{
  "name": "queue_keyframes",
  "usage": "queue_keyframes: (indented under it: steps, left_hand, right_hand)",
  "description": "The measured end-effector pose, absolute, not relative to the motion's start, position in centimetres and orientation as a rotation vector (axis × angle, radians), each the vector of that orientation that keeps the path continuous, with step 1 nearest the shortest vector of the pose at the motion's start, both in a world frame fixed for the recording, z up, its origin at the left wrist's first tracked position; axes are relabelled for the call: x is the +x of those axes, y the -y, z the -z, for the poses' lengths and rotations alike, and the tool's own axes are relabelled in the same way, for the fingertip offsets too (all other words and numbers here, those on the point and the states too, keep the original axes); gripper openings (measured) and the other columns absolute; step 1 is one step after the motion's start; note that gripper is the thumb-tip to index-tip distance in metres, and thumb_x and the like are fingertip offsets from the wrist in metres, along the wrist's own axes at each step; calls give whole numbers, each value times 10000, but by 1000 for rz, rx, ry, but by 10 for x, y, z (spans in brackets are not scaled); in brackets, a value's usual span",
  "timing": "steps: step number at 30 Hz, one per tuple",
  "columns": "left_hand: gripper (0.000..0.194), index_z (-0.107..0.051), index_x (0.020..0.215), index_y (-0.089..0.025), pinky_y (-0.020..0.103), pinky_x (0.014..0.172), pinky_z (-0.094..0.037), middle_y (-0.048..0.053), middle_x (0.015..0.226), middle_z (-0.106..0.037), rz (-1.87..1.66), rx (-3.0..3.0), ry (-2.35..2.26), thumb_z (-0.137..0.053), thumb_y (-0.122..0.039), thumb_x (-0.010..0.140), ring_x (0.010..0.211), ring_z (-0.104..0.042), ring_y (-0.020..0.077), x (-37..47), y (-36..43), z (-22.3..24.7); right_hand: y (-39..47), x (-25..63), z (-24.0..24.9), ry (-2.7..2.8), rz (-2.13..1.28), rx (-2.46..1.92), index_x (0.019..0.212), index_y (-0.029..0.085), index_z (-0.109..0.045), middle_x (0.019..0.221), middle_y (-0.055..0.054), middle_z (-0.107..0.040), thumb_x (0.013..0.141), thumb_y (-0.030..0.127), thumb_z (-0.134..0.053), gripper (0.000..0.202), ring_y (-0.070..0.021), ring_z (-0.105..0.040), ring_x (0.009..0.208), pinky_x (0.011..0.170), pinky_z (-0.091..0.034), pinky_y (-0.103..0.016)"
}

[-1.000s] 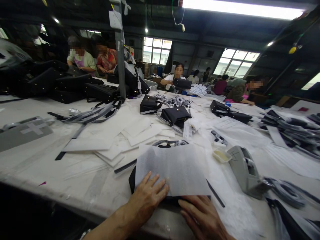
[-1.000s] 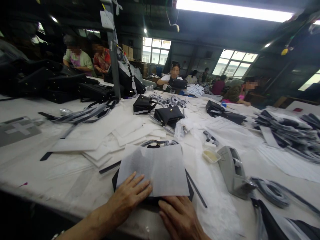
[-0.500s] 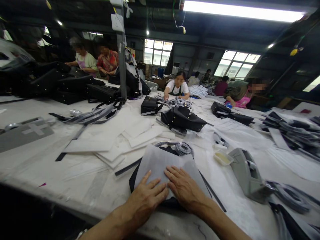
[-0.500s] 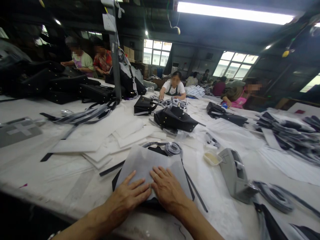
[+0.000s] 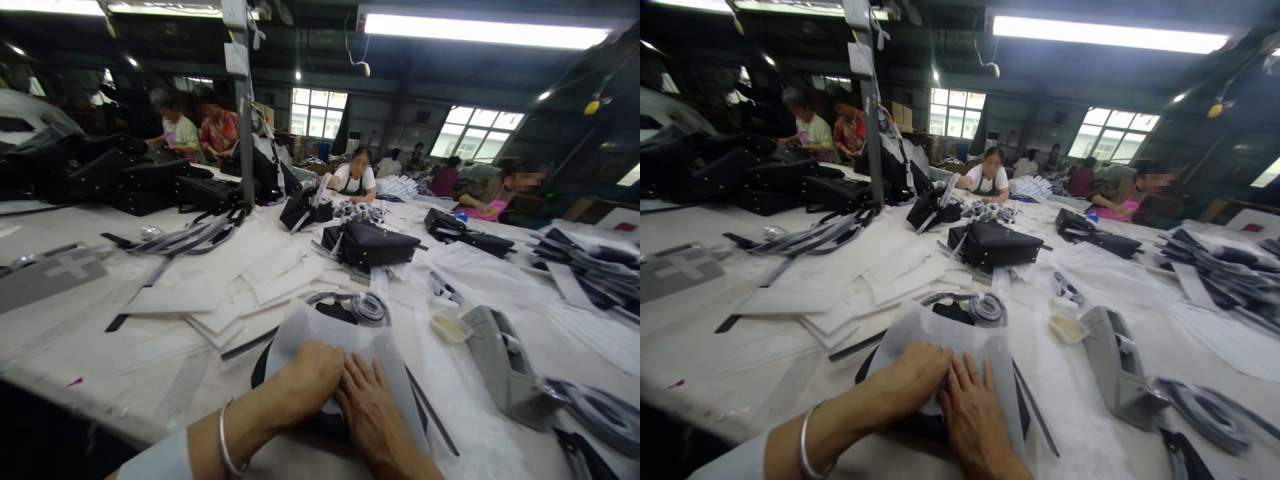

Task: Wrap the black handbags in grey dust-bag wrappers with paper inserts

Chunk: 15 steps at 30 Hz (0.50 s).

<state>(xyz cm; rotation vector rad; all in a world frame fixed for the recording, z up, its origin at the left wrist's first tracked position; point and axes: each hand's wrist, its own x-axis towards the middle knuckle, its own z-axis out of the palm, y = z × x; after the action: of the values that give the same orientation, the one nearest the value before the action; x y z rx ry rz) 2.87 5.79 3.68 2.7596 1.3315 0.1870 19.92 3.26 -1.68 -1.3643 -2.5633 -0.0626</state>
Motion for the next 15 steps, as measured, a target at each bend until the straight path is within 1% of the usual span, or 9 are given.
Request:
queue_keyframes:
  steps: [2, 5, 7, 8, 10, 12, 13, 15]
  left_hand:
    - [170, -607, 1009, -149, 369, 745, -511, 89, 947, -678, -195, 2768, -1394, -509, -63, 900, 852, -651, 261, 34, -55, -22]
    - [168, -594, 1019, -148, 435, 836, -498, 98, 975, -659, -223, 2754, -1485, -489, -69, 914, 919, -624, 280, 32, -48, -10]
    - [175, -594, 1033, -146, 469, 861, -486, 104, 992, -648, -248, 2741, -1531, -477, -76, 924, 940, -609, 289, 31, -46, -5]
    - [179, -598, 1033, -147, 474, 861, -483, 102, 991, -644, -259, 2736, -1543, -473, -77, 926, 941, -604, 290, 30, -45, -4]
    - [193, -609, 1022, -148, 473, 869, -476, 95, 977, -640, -279, 2727, -1560, -468, -66, 920, 939, -597, 284, 30, -46, -2]
    - [214, -621, 1021, -144, 473, 889, -467, 96, 968, -639, -299, 2714, -1579, -470, -47, 905, 948, -591, 281, 31, -47, 1]
    - [225, -625, 1035, -141, 478, 901, -461, 101, 975, -640, -310, 2705, -1589, -477, -44, 897, 955, -588, 282, 31, -48, 2]
    - [244, -628, 1070, -136, 494, 919, -455, 111, 991, -643, -337, 2679, -1607, -497, -49, 884, 965, -584, 290, 31, -49, 3]
  right_hand:
    - [-30, 200, 21, 2550, 66, -1394, 1426, 204, -524, 1452, -112, -535, 984, 283, -510, 449, -378, -499, 1334, 1075, -399, -656]
    - [-30, 203, 15, 2583, -57, -1433, 1408, 190, -544, 1448, -119, -540, 963, 282, -529, 455, -383, -497, 1333, 1082, -382, -657]
    - [-36, 204, -2, 2614, -174, -1455, 1383, 194, -567, 1432, -120, -561, 944, 283, -546, 448, -372, -514, 1318, 1068, -413, -614]
    - [-41, 202, -13, 2631, -237, -1460, 1333, 197, -606, 1385, -119, -607, 946, 280, -536, 402, -354, -558, 1275, 1042, -454, -564]
    - [-55, 195, -38, 2678, -343, -1482, 1139, 184, -700, 1173, -119, -726, 961, 244, -475, 293, -303, -672, 1094, 933, -532, -445]
    - [-69, 180, -58, 2709, -372, -1545, 948, 165, -725, 951, -118, -758, 950, 176, -429, 296, -272, -715, 903, 818, -560, -380]
    - [-76, 173, -63, 2698, -349, -1586, 914, 158, -721, 905, -121, -752, 924, 139, -430, 292, -272, -714, 861, 791, -563, -377]
    - [-83, 160, -59, 2595, -245, -1631, 970, 148, -712, 964, -129, -742, 867, 71, -437, 304, -277, -702, 907, 824, -559, -391]
